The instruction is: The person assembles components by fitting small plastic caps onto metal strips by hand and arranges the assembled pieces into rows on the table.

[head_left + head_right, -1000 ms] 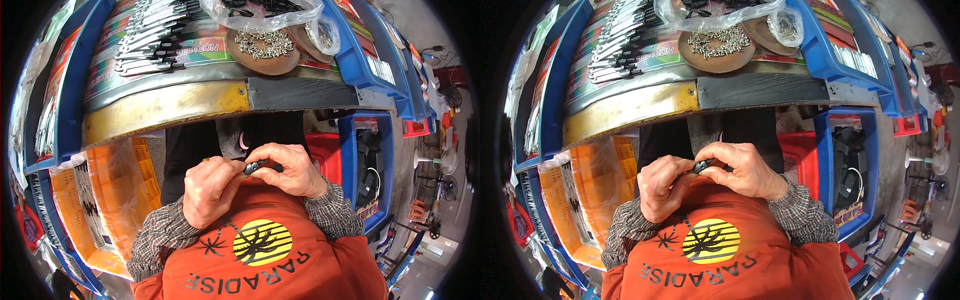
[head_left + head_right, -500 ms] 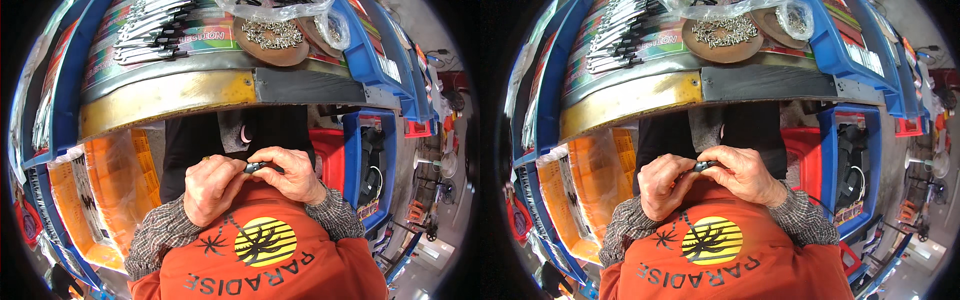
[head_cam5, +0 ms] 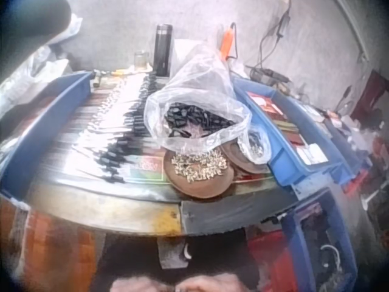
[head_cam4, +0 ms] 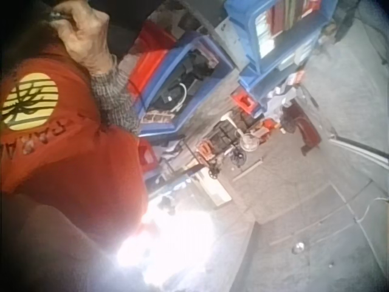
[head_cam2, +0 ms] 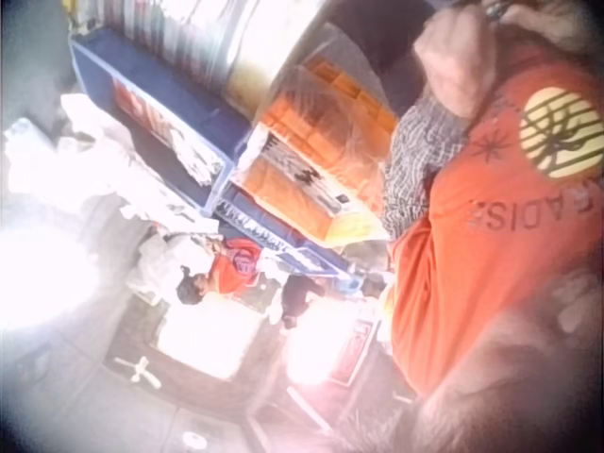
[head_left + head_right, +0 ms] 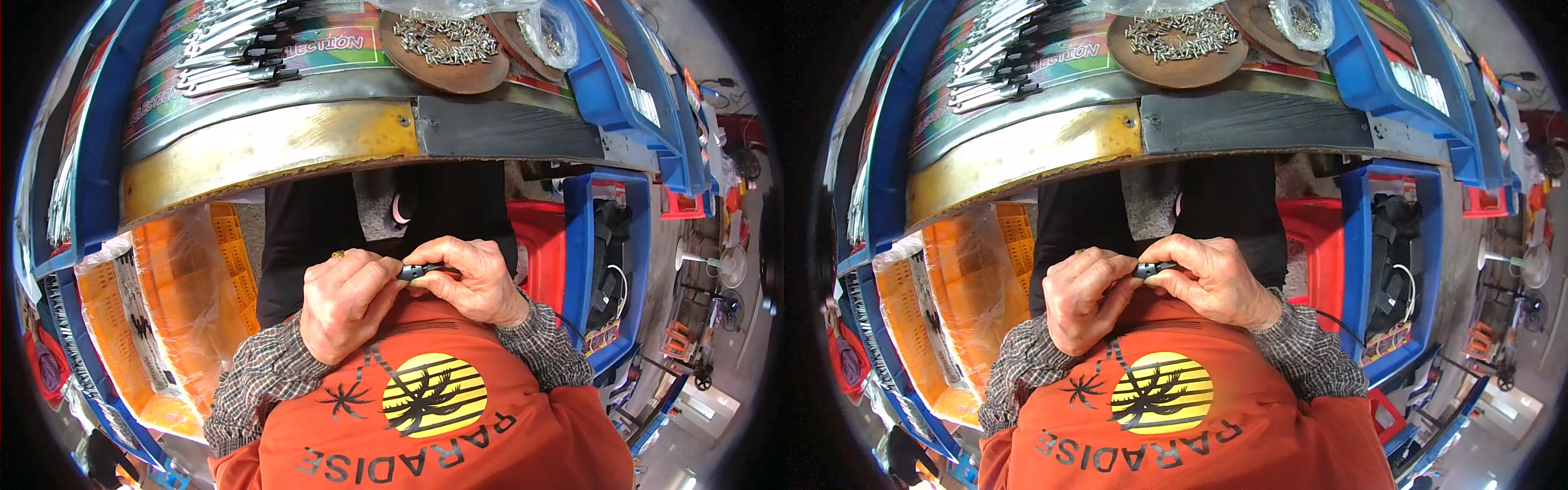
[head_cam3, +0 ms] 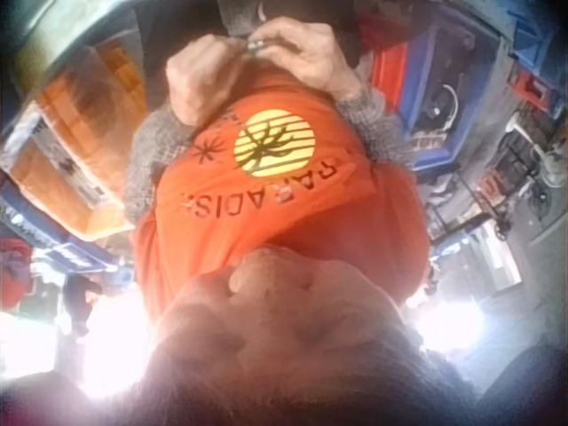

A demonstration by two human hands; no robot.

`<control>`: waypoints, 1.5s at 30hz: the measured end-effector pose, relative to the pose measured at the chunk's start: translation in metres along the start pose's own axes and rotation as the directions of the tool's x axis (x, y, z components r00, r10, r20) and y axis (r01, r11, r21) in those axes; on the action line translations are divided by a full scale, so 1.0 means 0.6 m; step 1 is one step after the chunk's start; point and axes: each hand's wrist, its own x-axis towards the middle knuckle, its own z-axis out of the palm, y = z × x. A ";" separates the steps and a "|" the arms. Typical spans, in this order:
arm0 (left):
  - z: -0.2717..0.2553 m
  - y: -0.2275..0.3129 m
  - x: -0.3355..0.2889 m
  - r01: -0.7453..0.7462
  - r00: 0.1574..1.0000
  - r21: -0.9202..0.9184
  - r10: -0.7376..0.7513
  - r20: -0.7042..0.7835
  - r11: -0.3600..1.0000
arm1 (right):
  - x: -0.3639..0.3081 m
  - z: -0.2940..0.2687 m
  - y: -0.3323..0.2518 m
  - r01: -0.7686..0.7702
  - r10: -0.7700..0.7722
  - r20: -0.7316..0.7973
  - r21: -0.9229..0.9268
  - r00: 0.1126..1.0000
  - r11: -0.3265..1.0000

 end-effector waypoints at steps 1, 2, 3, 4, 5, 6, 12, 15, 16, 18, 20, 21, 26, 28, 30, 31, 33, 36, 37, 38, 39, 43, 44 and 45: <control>-0.001 -0.003 0.001 -0.028 0.999 -0.015 0.029 0.020 0.999 | -0.002 0.003 0.002 0.005 -0.004 -0.026 0.046 1.000 0.999; -0.002 -0.004 0.001 -0.027 0.999 -0.016 0.028 0.022 1.000 | -0.003 0.004 0.002 0.004 -0.002 -0.027 0.047 1.000 0.999; -0.003 -0.006 0.002 -0.041 0.999 -0.016 0.041 0.032 0.999 | -0.004 0.005 0.001 -0.009 0.011 -0.032 0.070 0.999 0.997; -0.004 -0.006 0.002 -0.055 0.998 -0.016 0.056 0.042 0.998 | -0.004 0.006 0.000 -0.020 0.024 -0.037 0.093 0.999 0.995; -0.003 -0.005 0.001 -0.055 0.998 -0.016 0.055 0.043 0.998 | -0.004 0.006 0.001 -0.020 0.024 -0.037 0.094 0.999 0.995; -0.001 -0.003 -0.002 -0.029 0.999 -0.001 0.029 0.031 1.000 | -0.005 0.007 0.001 -0.025 0.029 -0.041 0.094 0.999 0.995; 0.006 0.007 0.000 0.021 0.999 0.033 -0.020 -0.036 0.999 | -0.002 0.005 0.006 0.016 -0.013 -0.078 0.043 0.997 0.999; 0.001 0.005 0.005 -0.005 0.999 0.036 0.006 -0.038 0.999 | 0.003 0.002 0.002 0.045 -0.044 -0.076 0.020 0.996 0.999; 0.000 0.002 0.008 -0.038 0.999 0.041 0.040 -0.027 0.998 | 0.006 0.000 0.002 0.070 -0.071 -0.078 -0.008 0.994 0.997; -0.002 0.000 0.011 -0.056 0.998 0.041 0.056 -0.023 0.998 | 0.006 -0.002 -0.001 0.053 -0.052 -0.077 0.003 0.996 0.999; -0.007 -0.001 0.018 -0.080 0.996 0.053 0.082 -0.031 0.995 | 0.010 -0.007 -0.007 0.035 -0.033 -0.058 0.027 0.998 0.999; -0.010 -0.002 0.019 -0.089 0.996 0.032 0.090 -0.021 0.995 | 0.012 -0.009 -0.011 0.039 -0.038 -0.043 0.023 0.998 0.999; -0.026 0.003 0.035 -0.103 0.995 0.040 0.103 0.006 0.994 | 0.029 -0.019 -0.023 0.136 -0.141 -0.061 -0.081 0.988 0.987; -0.031 0.008 0.043 -0.104 0.994 0.063 0.106 -0.022 0.993 | 0.037 -0.026 -0.029 0.153 -0.162 -0.072 -0.111 0.984 0.982; -0.034 0.011 0.055 -0.128 0.990 0.072 0.131 -0.046 0.989 | 0.050 -0.036 -0.037 0.245 -0.257 -0.054 -0.168 0.965 0.955; -0.037 0.012 0.060 -0.135 0.988 0.080 0.141 -0.065 0.988 | 0.058 -0.042 -0.045 0.252 -0.265 -0.052 -0.172 0.963 0.952; -0.045 0.012 0.069 -0.125 0.988 0.107 0.134 -0.082 0.986 | 0.074 -0.062 -0.065 0.191 -0.217 -0.083 -0.246 0.973 0.950; -0.053 0.010 0.076 -0.105 0.988 0.138 0.119 -0.099 0.985 | 0.105 -0.093 -0.071 0.201 -0.323 -0.191 -0.476 0.927 0.856; -0.056 0.008 0.079 -0.100 0.988 0.145 0.115 -0.099 0.984 | 0.118 -0.103 -0.069 0.179 -0.383 -0.208 -0.624 0.900 0.761; -0.056 0.007 0.078 -0.088 0.989 0.140 0.104 -0.109 0.986 | 0.130 -0.112 -0.066 0.165 -0.428 -0.209 -0.709 0.880 0.686; -0.058 0.005 0.078 -0.092 0.988 0.140 0.108 -0.111 0.986 | 0.141 -0.119 -0.062 0.145 -0.471 -0.204 -0.785 0.858 0.603; -0.067 -0.002 0.073 -0.035 0.990 0.138 0.053 -0.129 0.990 | 0.167 -0.131 -0.047 0.098 -0.495 -0.175 -0.874 0.851 0.476; -0.069 -0.002 0.074 -0.022 0.991 0.138 0.040 -0.131 0.990 | 0.168 -0.133 -0.048 0.076 -0.467 -0.172 -0.882 0.867 0.464; -0.071 -0.002 0.074 -0.008 0.991 0.138 0.026 -0.133 0.990 | 0.169 -0.134 -0.050 0.075 -0.468 -0.171 -0.884 0.867 0.462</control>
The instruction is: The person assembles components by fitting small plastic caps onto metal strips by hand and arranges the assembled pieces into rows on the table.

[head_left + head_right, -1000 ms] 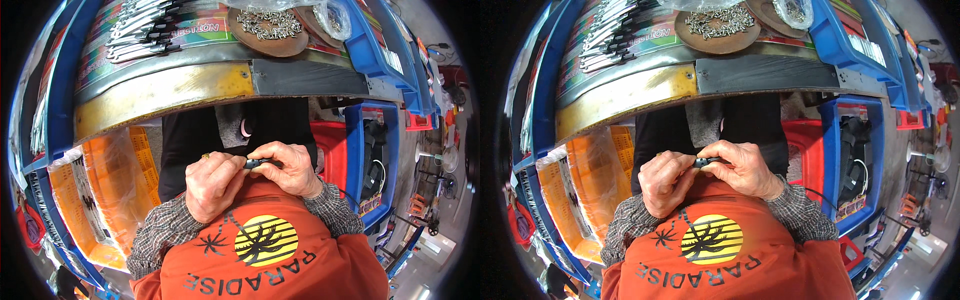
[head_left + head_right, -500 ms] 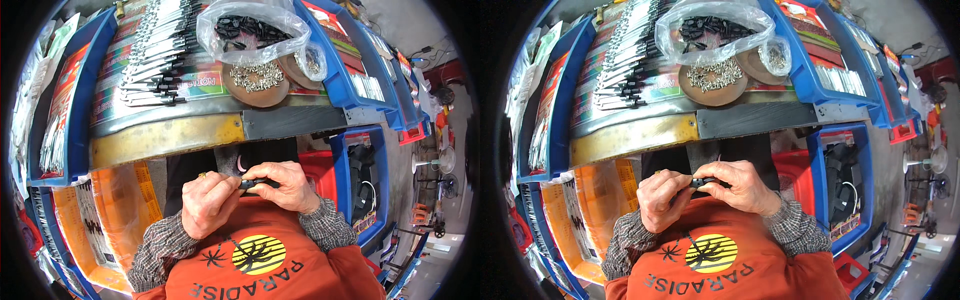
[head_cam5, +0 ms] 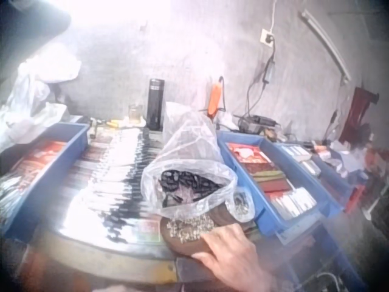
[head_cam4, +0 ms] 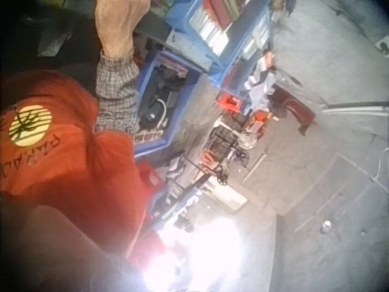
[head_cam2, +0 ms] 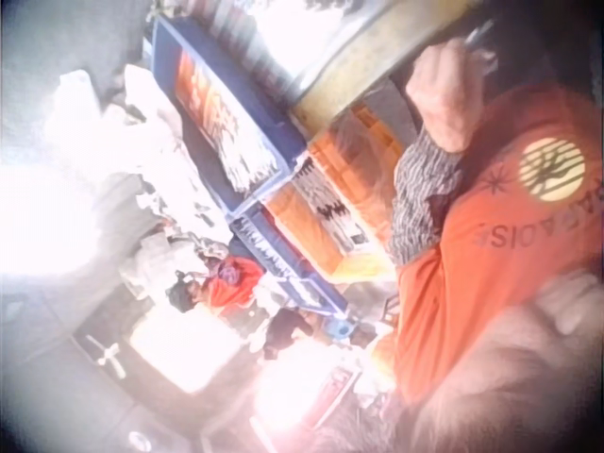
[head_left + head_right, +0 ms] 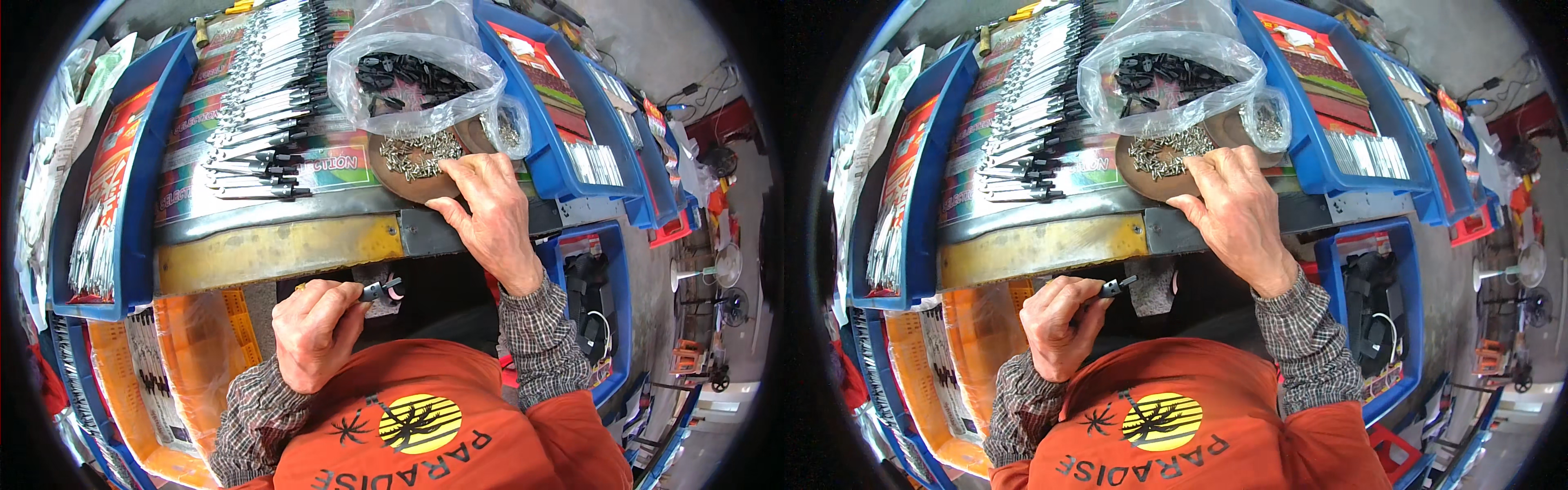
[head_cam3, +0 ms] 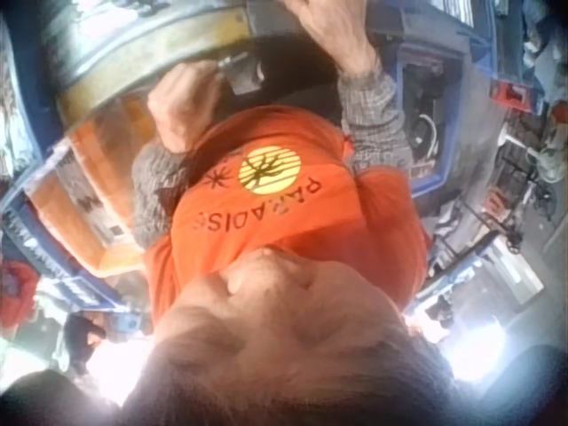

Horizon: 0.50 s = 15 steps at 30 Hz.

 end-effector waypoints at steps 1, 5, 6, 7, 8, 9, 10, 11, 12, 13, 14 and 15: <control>-0.001 -0.002 0.000 0.001 1.000 0.002 -0.001 -0.003 1.000 | 0.001 0.002 -0.001 -0.009 0.009 0.028 -0.016 1.000 1.000; -0.001 -0.009 -0.001 0.021 1.000 0.007 -0.021 0.003 1.000 | -0.001 0.007 0.001 -0.014 0.016 0.082 -0.025 0.996 1.000; 0.001 -0.010 -0.001 0.025 1.000 0.007 -0.025 0.003 1.000 | -0.001 0.007 0.002 -0.014 0.016 0.083 -0.026 0.996 1.000; 0.001 -0.011 -0.001 0.027 1.000 0.008 -0.027 0.003 1.000 | -0.001 0.007 0.002 -0.016 0.019 0.079 -0.028 0.997 0.999; 0.001 -0.011 -0.001 0.026 1.000 0.002 -0.026 0.003 1.000 | -0.001 0.007 0.002 -0.019 0.022 0.075 -0.031 0.997 0.999; 0.002 -0.011 -0.002 0.025 1.000 -0.003 -0.025 0.004 1.000 | -0.002 0.008 0.002 -0.018 0.020 0.075 -0.030 0.997 0.999; 0.002 -0.011 -0.001 0.025 1.000 -0.003 -0.025 0.003 1.000 | -0.003 0.008 0.003 -0.017 0.018 0.060 -0.015 0.998 1.000; 0.004 -0.011 -0.001 0.019 1.000 -0.013 -0.020 -0.007 1.000 | -0.003 0.008 0.003 -0.016 0.016 0.044 0.001 0.999 1.000; 0.004 -0.011 -0.001 0.014 1.000 -0.023 -0.014 -0.018 1.000 | -0.003 0.006 0.003 -0.014 0.014 0.043 0.001 0.999 1.000; 0.005 -0.012 0.000 0.015 1.000 -0.021 -0.016 -0.017 1.000 | -0.004 0.006 0.003 -0.013 0.012 0.048 0.000 0.999 1.000; 0.005 -0.012 0.000 0.013 1.000 -0.021 -0.014 -0.013 1.000 | -0.003 0.007 0.003 -0.011 0.011 0.052 0.000 0.999 1.000; 0.005 -0.012 0.001 0.011 1.000 -0.020 -0.011 -0.009 1.000 | -0.003 0.008 0.004 -0.010 0.010 0.052 0.003 0.999 1.000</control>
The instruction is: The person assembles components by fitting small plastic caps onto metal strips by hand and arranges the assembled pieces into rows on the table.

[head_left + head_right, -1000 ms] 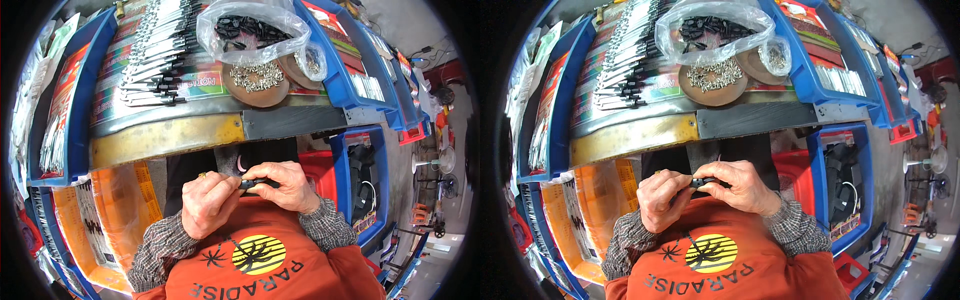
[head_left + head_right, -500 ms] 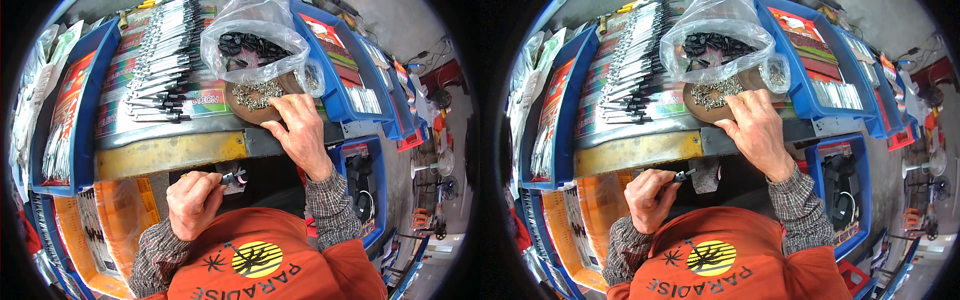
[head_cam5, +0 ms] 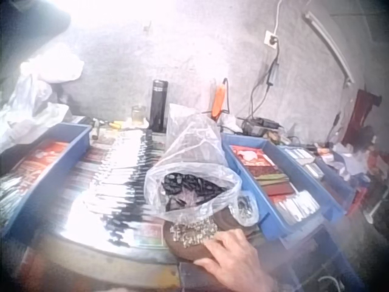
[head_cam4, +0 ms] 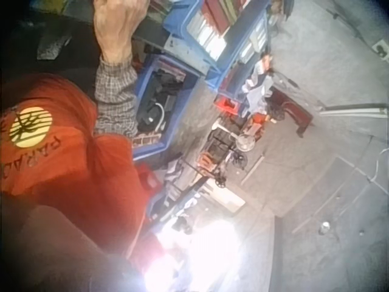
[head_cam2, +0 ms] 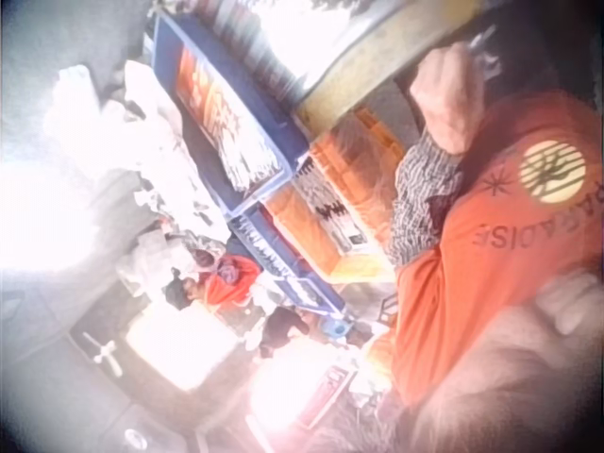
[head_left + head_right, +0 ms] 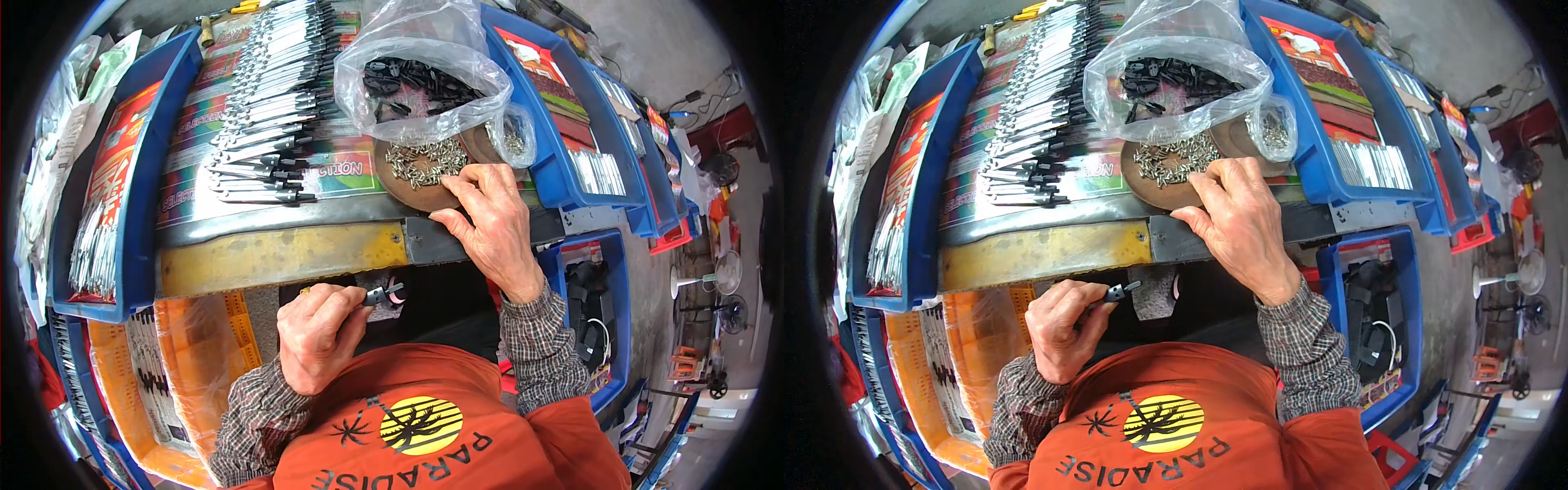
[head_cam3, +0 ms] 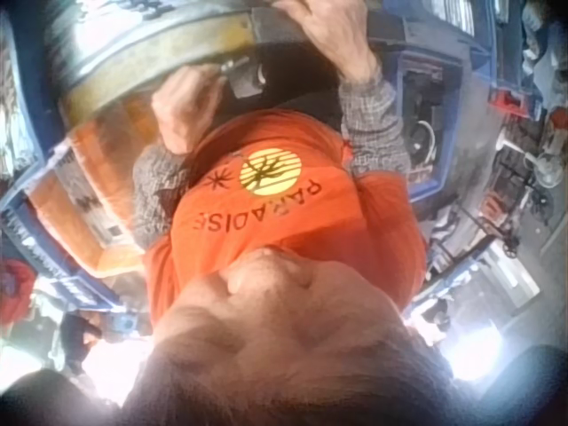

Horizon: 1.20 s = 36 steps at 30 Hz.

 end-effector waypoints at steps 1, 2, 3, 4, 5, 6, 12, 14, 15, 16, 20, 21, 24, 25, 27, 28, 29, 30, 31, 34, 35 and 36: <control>0.000 0.001 -0.001 -0.001 1.000 0.001 0.001 -0.001 1.000 | -0.001 -0.001 0.000 0.010 -0.010 -0.004 0.007 1.000 1.000; 0.001 0.001 -0.002 -0.002 1.000 0.001 0.002 0.003 1.000 | -0.001 -0.001 0.001 0.019 -0.019 -0.009 0.014 1.000 1.000; 0.001 0.002 -0.003 -0.001 1.000 0.002 0.001 0.007 1.000 | -0.002 -0.001 0.000 0.020 -0.020 -0.010 0.015 1.000 1.000; 0.000 0.004 -0.003 -0.002 1.000 0.002 0.002 0.006 1.000 | -0.003 -0.003 -0.001 0.025 -0.024 -0.016 0.025 1.000 0.999; 0.000 0.006 -0.003 -0.003 1.000 -0.002 0.003 0.003 1.000 | -0.003 -0.005 -0.002 0.029 -0.028 -0.022 0.036 0.999 0.999; 0.000 0.007 -0.003 -0.003 1.000 -0.007 0.003 0.001 1.000 | -0.004 -0.006 -0.001 0.030 -0.029 -0.022 0.036 0.999 0.999; 0.002 0.011 -0.008 -0.019 1.000 0.002 0.019 -0.006 1.000 | -0.008 0.000 0.009 0.034 -0.027 -0.058 0.121 0.998 0.992; 0.004 0.011 -0.010 -0.020 1.000 0.005 0.020 -0.012 1.000 | -0.009 0.002 0.013 0.026 -0.016 -0.070 0.145 0.997 0.989; 0.005 0.011 -0.011 -0.020 1.000 0.007 0.020 -0.016 1.000 | -0.009 0.002 0.012 0.028 -0.018 -0.071 0.145 0.997 0.989; 0.005 0.012 -0.011 -0.021 1.000 0.008 0.021 -0.018 1.000 | -0.008 0.003 0.010 0.016 -0.006 -0.075 0.135 0.997 0.991; 0.003 0.013 -0.013 -0.009 1.000 0.001 0.009 -0.006 1.000 | -0.009 0.002 0.008 0.011 -0.003 -0.064 0.111 0.998 0.994; 0.003 0.013 -0.013 -0.010 1.000 0.001 0.010 -0.006 1.000 | -0.009 0.002 0.007 0.012 -0.004 -0.065 0.111 0.998 0.994; 0.004 0.014 -0.013 -0.014 1.000 -0.002 0.014 -0.005 1.000 | -0.010 0.001 0.006 0.010 -0.004 -0.063 0.107 0.998 0.994; 0.004 0.014 -0.013 -0.014 1.000 -0.002 0.014 -0.005 1.000 | -0.010 0.001 0.005 0.014 -0.008 -0.061 0.106 0.998 0.994; 0.005 0.013 -0.014 -0.013 1.000 -0.002 0.013 0.000 1.000 | -0.008 -0.002 0.003 0.018 -0.011 -0.059 0.105 0.998 0.994; 0.005 0.014 -0.015 -0.012 1.000 -0.002 0.012 0.000 1.000 | -0.005 -0.006 0.000 0.013 -0.011 -0.024 0.098 1.000 0.995; 0.005 0.014 -0.016 -0.007 1.000 -0.007 0.007 0.002 1.000 | -0.003 -0.008 -0.002 0.010 -0.011 0.011 0.091 1.000 0.996; 0.006 0.015 -0.016 -0.003 1.000 -0.012 0.003 0.004 1.000 | -0.003 -0.007 -0.001 0.010 -0.011 0.011 0.092 1.000 0.996; 0.007 0.015 -0.016 -0.003 1.000 -0.013 0.003 0.004 1.000 | -0.002 -0.005 0.002 0.004 -0.005 0.003 0.119 1.000 0.993; 0.008 0.014 -0.017 0.002 1.000 -0.021 -0.002 0.006 1.000 | -0.003 -0.004 0.007 -0.001 0.003 -0.014 0.153 1.000 0.988; 0.008 0.014 -0.017 0.000 1.000 -0.018 0.000 0.005 1.000 | -0.003 -0.004 0.008 0.000 0.004 -0.024 0.160 1.000 0.987; 0.008 0.014 -0.017 -0.001 1.000 -0.016 0.001 0.003 1.000 | -0.003 -0.005 0.008 0.001 0.003 -0.023 0.161 1.000 0.987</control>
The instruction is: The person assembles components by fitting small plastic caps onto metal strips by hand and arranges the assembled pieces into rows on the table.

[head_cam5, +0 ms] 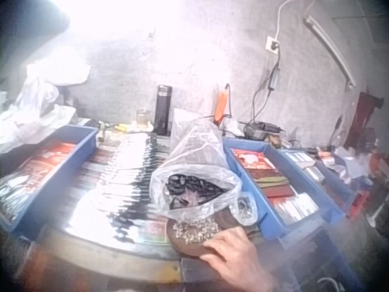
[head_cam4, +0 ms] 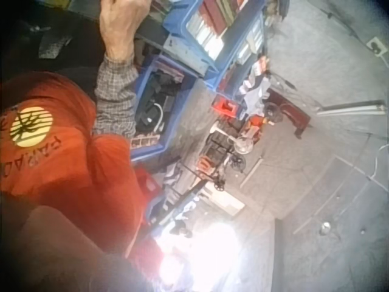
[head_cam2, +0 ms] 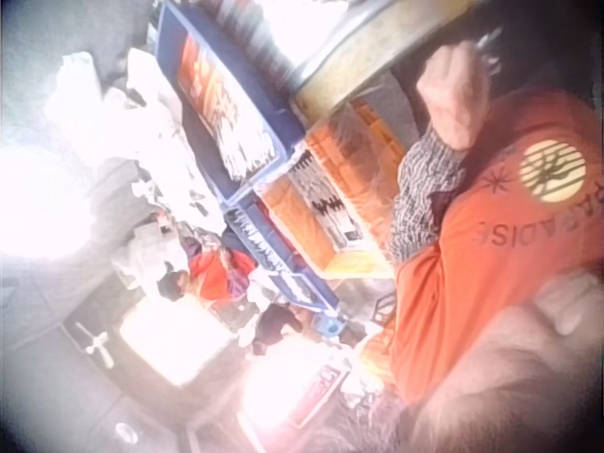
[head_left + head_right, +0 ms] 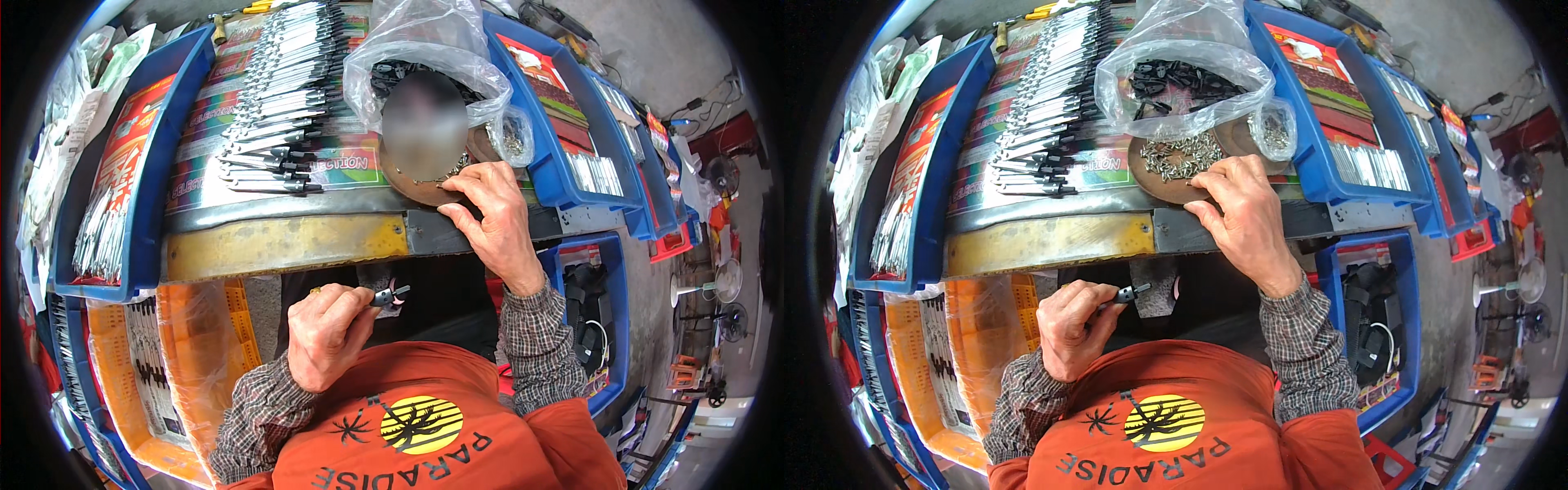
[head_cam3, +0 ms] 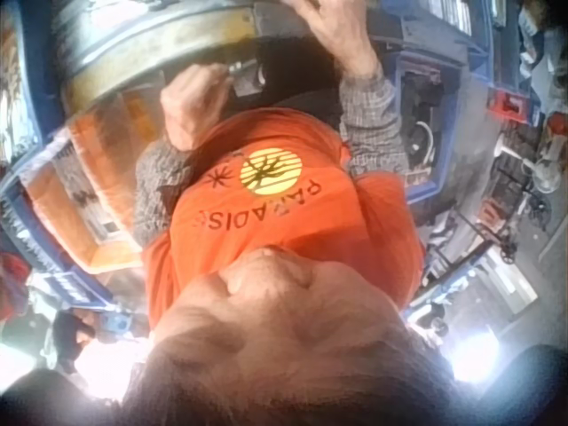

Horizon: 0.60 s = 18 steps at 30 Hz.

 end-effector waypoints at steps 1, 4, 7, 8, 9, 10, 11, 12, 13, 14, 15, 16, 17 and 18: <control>0.000 0.000 0.000 0.001 1.000 0.000 -0.001 0.000 1.000 | 0.000 -0.001 -0.001 -0.008 0.008 0.009 0.006 1.000 1.000; 0.000 -0.001 0.000 0.001 1.000 0.004 -0.001 0.011 1.000 | 0.002 -0.003 0.000 -0.018 0.016 0.030 0.044 0.999 0.999; 0.000 0.000 0.000 0.009 1.000 0.001 -0.009 0.012 1.000 | 0.006 -0.006 0.003 -0.022 0.017 0.052 0.105 0.999 0.994; 0.000 0.001 0.001 0.001 1.000 0.007 -0.001 0.010 1.000 | 0.007 -0.007 0.003 -0.026 0.017 0.061 0.133 0.998 0.991; -0.001 0.001 0.001 -0.008 1.000 0.013 0.008 0.008 1.000 | 0.008 -0.009 0.003 -0.026 0.017 0.063 0.134 0.998 0.991; -0.001 0.001 0.001 -0.006 1.000 0.013 0.006 0.007 1.000 | 0.009 -0.010 0.004 -0.044 0.032 0.080 0.151 0.996 0.988; -0.001 0.001 0.000 -0.004 1.000 0.014 0.004 0.007 1.000 | 0.010 -0.010 0.004 -0.062 0.046 0.097 0.167 0.994 0.984; -0.001 0.001 0.000 -0.002 1.000 0.015 0.001 0.006 1.000 | 0.010 -0.009 0.004 -0.061 0.045 0.099 0.169 0.994 0.984; -0.001 0.000 0.000 -0.001 1.000 0.014 0.001 0.006 1.000 | 0.010 -0.010 0.005 -0.032 0.019 0.082 0.160 0.996 0.987; 0.000 0.000 -0.001 -0.005 1.000 0.010 0.005 0.002 1.000 | 0.010 -0.010 0.005 -0.002 -0.008 0.065 0.151 0.998 0.988; 0.001 -0.001 -0.001 -0.009 1.000 0.006 0.009 -0.001 1.000 | 0.009 -0.011 0.004 -0.003 -0.007 0.066 0.151 0.998 0.989; 0.000 -0.001 -0.002 -0.007 1.000 0.007 0.007 -0.002 1.000 | 0.005 -0.010 0.003 -0.007 0.003 0.022 0.183 1.000 0.983; -0.001 0.000 -0.002 -0.001 1.000 0.009 0.001 0.001 1.000 | 0.002 -0.009 0.002 -0.011 0.016 -0.023 0.216 1.000 0.976; -0.001 0.000 -0.002 0.004 1.000 0.012 -0.004 0.004 1.000 | 0.000 -0.008 0.002 -0.011 0.016 -0.021 0.217 1.000 0.976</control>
